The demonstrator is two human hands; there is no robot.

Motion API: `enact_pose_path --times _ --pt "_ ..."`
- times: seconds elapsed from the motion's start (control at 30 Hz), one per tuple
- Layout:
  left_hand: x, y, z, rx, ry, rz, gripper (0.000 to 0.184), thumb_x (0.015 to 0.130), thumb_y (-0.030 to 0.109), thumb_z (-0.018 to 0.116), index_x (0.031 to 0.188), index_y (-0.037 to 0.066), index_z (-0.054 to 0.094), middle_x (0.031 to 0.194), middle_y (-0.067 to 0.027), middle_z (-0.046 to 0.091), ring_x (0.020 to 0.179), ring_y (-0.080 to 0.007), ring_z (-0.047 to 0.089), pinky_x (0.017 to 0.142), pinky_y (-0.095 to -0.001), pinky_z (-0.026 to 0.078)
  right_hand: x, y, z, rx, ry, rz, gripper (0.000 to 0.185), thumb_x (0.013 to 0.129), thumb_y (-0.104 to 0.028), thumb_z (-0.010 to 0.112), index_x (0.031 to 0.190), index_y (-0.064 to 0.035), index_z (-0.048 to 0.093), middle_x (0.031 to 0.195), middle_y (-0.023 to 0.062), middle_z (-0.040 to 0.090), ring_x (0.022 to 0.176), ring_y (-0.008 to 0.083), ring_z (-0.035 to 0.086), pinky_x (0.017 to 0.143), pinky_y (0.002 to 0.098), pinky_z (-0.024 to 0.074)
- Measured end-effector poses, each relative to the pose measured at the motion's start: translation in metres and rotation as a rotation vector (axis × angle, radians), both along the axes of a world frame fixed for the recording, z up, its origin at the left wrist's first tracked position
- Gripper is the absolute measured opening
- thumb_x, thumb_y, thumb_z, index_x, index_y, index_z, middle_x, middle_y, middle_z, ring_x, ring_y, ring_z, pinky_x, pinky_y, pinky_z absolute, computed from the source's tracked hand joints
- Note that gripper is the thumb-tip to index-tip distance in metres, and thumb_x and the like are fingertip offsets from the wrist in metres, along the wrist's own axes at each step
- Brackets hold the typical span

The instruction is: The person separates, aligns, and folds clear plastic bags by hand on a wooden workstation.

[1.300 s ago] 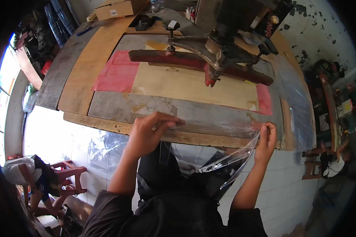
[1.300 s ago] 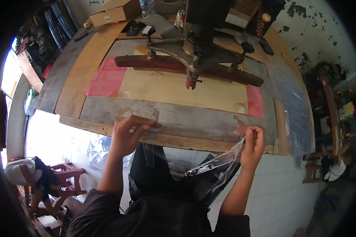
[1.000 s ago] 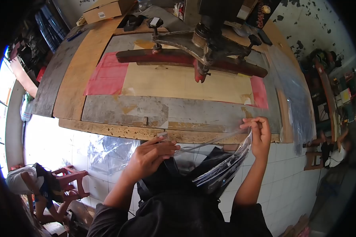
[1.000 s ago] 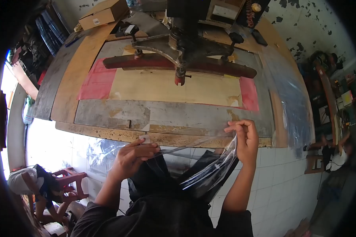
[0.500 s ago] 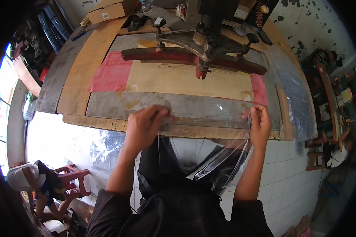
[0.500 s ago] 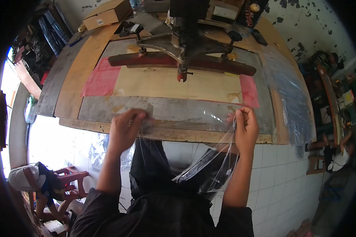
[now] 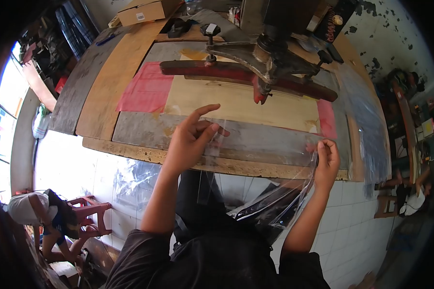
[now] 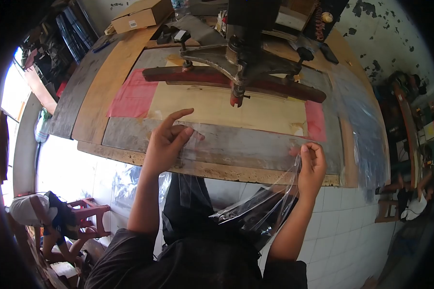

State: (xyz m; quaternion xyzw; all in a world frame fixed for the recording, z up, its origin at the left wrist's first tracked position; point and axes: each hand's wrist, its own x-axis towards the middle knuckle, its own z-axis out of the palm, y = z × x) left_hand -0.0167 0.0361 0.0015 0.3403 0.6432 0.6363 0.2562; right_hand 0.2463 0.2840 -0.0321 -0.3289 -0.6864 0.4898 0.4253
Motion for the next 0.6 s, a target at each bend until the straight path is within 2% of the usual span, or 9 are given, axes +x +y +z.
enact_pose_path --times 0.17,0.53,0.6 --pt "-0.002 -0.002 -0.002 -0.050 0.010 -0.031 0.034 0.107 0.009 0.059 0.140 0.001 0.056 0.099 -0.0122 0.079 0.090 -0.0105 0.070 0.079 -0.0262 0.058 0.002 0.001 -0.001 -0.040 0.047 0.026 0.018 0.105 -0.019 0.065 0.106 -0.0014 0.063 0.090 0.0055 0.071 0.085 0.0145 0.068 0.084 0.0284 0.0486" --pt "0.000 -0.002 -0.006 0.076 -0.046 -0.025 0.031 0.108 0.006 0.056 0.138 -0.002 0.055 0.101 -0.0136 0.078 0.094 -0.0121 0.070 0.076 -0.0264 0.058 0.009 0.005 0.000 -0.089 0.080 0.069 0.015 0.104 -0.017 0.065 0.106 -0.0025 0.065 0.093 0.0061 0.072 0.090 0.0131 0.066 0.088 0.0275 0.0475" --pt "0.001 -0.002 -0.007 0.082 -0.064 -0.020 0.031 0.108 0.006 0.056 0.138 -0.002 0.056 0.101 -0.0130 0.078 0.094 -0.0114 0.070 0.077 -0.0260 0.058 0.011 0.005 -0.002 -0.105 0.110 0.053 0.014 0.102 -0.012 0.068 0.109 0.0004 0.066 0.096 0.0063 0.073 0.090 0.0137 0.067 0.087 0.0284 0.0490"
